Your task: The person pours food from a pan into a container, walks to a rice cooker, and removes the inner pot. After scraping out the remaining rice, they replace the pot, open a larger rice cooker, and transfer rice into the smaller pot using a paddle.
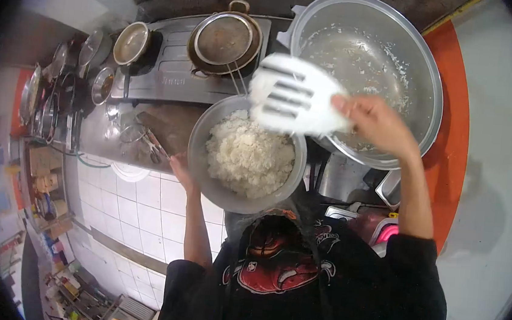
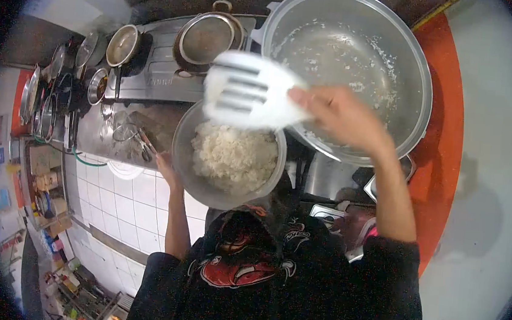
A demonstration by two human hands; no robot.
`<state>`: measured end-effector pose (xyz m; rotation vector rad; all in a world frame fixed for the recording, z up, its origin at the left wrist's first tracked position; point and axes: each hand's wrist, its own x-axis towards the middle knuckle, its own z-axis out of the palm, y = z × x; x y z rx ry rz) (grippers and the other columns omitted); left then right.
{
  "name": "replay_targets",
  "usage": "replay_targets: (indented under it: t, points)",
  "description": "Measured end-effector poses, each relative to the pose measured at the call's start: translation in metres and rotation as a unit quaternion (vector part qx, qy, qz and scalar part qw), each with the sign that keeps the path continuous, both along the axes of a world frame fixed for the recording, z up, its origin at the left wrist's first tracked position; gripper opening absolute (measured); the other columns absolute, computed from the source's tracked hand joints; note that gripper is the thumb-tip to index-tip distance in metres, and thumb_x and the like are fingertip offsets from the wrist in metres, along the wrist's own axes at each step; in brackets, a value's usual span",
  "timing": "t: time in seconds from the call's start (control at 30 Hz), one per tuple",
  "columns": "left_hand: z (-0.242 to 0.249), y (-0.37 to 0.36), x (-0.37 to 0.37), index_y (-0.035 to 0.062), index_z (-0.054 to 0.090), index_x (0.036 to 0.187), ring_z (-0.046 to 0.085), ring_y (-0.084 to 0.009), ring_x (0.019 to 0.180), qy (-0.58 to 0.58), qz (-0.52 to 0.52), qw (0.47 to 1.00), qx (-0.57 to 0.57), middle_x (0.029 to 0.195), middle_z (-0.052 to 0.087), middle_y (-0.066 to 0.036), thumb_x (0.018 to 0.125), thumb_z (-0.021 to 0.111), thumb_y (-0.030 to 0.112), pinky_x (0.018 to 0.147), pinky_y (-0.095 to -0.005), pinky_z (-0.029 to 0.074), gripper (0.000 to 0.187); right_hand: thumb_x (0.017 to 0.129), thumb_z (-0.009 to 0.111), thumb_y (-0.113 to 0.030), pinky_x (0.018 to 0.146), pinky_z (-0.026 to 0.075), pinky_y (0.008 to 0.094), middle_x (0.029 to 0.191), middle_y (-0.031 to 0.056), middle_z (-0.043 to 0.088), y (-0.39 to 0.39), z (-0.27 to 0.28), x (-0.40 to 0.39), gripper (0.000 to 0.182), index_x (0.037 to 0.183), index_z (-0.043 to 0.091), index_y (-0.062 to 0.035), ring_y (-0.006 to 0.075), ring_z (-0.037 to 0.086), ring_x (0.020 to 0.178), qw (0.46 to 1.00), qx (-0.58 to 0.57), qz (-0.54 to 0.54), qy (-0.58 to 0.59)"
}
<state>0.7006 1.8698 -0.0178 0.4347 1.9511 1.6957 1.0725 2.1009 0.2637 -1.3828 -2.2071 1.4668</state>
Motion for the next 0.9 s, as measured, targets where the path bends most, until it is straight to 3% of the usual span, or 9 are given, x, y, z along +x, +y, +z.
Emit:
replay_targets:
  t: [0.07, 0.1, 0.13, 0.17, 0.4, 0.6, 0.7, 0.77, 0.9]
  points:
    - [-0.002, 0.001, 0.000, -0.0018, 0.050, 0.102, 0.049, -0.0248, 0.099, -0.050, 0.021, 0.997, 0.048, 0.101, 0.048, -0.012, 0.101, 0.029, 0.045, 0.089, -0.0409, 0.040, 0.051, 0.095, 0.046, -0.047, 0.062, 0.050, 0.0360, 0.083, 0.0158, 0.067, -0.044, 0.001, -0.029, 0.048, 0.109, 0.065, -0.0055, 0.0251, 0.063, 0.068, 0.989, -0.106, 0.034, -0.099]
    - [-0.006, 0.000, -0.001, -0.0023, 0.050, 0.102, 0.050, -0.0251, 0.098, 0.098, -0.011, 0.995, -0.003, 0.101, 0.049, -0.013, 0.101, 0.029, 0.044, 0.089, -0.0408, 0.039, 0.050, 0.095, 0.049, -0.031, 0.068, 0.052, 0.0419, 0.089, 0.0214, 0.066, -0.067, -0.045, -0.034, 0.035, 0.108, 0.063, -0.0018, 0.0331, 0.066, 0.078, 0.973, 0.049, 0.141, -0.176]
    - [-0.010, -0.004, -0.003, -0.0027, 0.050, 0.102, 0.050, -0.0254, 0.098, 0.243, -0.047, 0.967, -0.057, 0.100, 0.050, -0.013, 0.102, 0.029, 0.043, 0.089, -0.0406, 0.039, 0.050, 0.095, 0.047, -0.029, 0.073, 0.050, 0.0487, 0.086, 0.0288, 0.063, -0.085, -0.069, -0.037, 0.037, 0.110, 0.055, 0.0040, 0.0438, 0.063, 0.079, 0.946, 0.044, 0.206, -0.247]
    - [-0.016, -0.010, -0.006, -0.0027, 0.050, 0.102, 0.050, -0.0254, 0.098, 0.240, -0.049, 0.967, -0.066, 0.100, 0.050, -0.013, 0.102, 0.029, 0.043, 0.089, -0.0406, 0.039, 0.050, 0.094, 0.047, -0.027, 0.068, 0.050, 0.0506, 0.075, 0.0282, 0.062, -0.106, -0.109, -0.032, 0.035, 0.111, 0.050, 0.0037, 0.0450, 0.063, 0.073, 0.939, 0.134, 0.212, -0.234]
    - [0.021, 0.006, 0.010, -0.0023, 0.051, 0.102, 0.051, -0.0245, 0.098, 0.073, -0.024, 0.997, -0.028, 0.099, 0.050, -0.013, 0.102, 0.032, 0.039, 0.089, -0.0372, 0.039, 0.045, 0.095, 0.046, -0.032, 0.060, 0.052, 0.0514, 0.064, 0.0228, 0.061, -0.131, -0.178, -0.080, 0.033, 0.105, 0.046, -0.0011, 0.0412, 0.064, 0.064, 0.933, 0.093, 0.237, -0.256]
    - [0.009, 0.004, 0.010, -0.0023, 0.051, 0.103, 0.051, -0.0236, 0.100, 0.122, -0.031, 0.991, -0.035, 0.102, 0.052, -0.013, 0.103, 0.032, 0.035, 0.092, -0.0358, 0.039, 0.041, 0.095, 0.045, -0.033, 0.057, 0.054, 0.0466, 0.068, 0.0173, 0.064, -0.063, -0.184, -0.105, 0.035, 0.112, 0.048, -0.0029, 0.0361, 0.066, 0.064, 0.902, 0.239, 0.147, -0.327]
    - [0.003, 0.003, 0.004, -0.0017, 0.051, 0.102, 0.051, -0.0228, 0.099, 0.016, -0.034, 0.999, -0.004, 0.102, 0.053, -0.013, 0.103, 0.032, 0.032, 0.091, -0.0353, 0.039, 0.039, 0.096, 0.043, -0.028, 0.060, 0.054, 0.0468, 0.075, 0.0208, 0.064, -0.073, -0.189, -0.119, 0.034, 0.115, 0.049, -0.0015, 0.0367, 0.066, 0.071, 0.893, 0.264, 0.149, -0.333]
    - [-0.005, 0.007, 0.003, -0.0014, 0.050, 0.103, 0.051, -0.0216, 0.098, -0.052, -0.021, 0.998, 0.020, 0.101, 0.053, -0.012, 0.103, 0.031, 0.032, 0.089, -0.0345, 0.039, 0.038, 0.094, 0.044, -0.021, 0.058, 0.053, 0.0460, 0.073, 0.0208, 0.063, -0.120, -0.205, -0.143, 0.027, 0.111, 0.049, -0.0008, 0.0368, 0.065, 0.070, 0.910, 0.109, 0.168, -0.363]
    - [0.010, 0.006, 0.005, -0.0008, 0.049, 0.104, 0.050, -0.0209, 0.096, -0.059, -0.040, 0.997, -0.001, 0.100, 0.051, -0.010, 0.103, 0.030, 0.033, 0.089, -0.0342, 0.039, 0.039, 0.090, 0.046, -0.016, 0.057, 0.052, 0.0452, 0.070, 0.0214, 0.061, -0.153, -0.155, -0.138, 0.026, 0.111, 0.048, 0.0003, 0.0370, 0.065, 0.069, 0.930, 0.125, 0.205, -0.280]
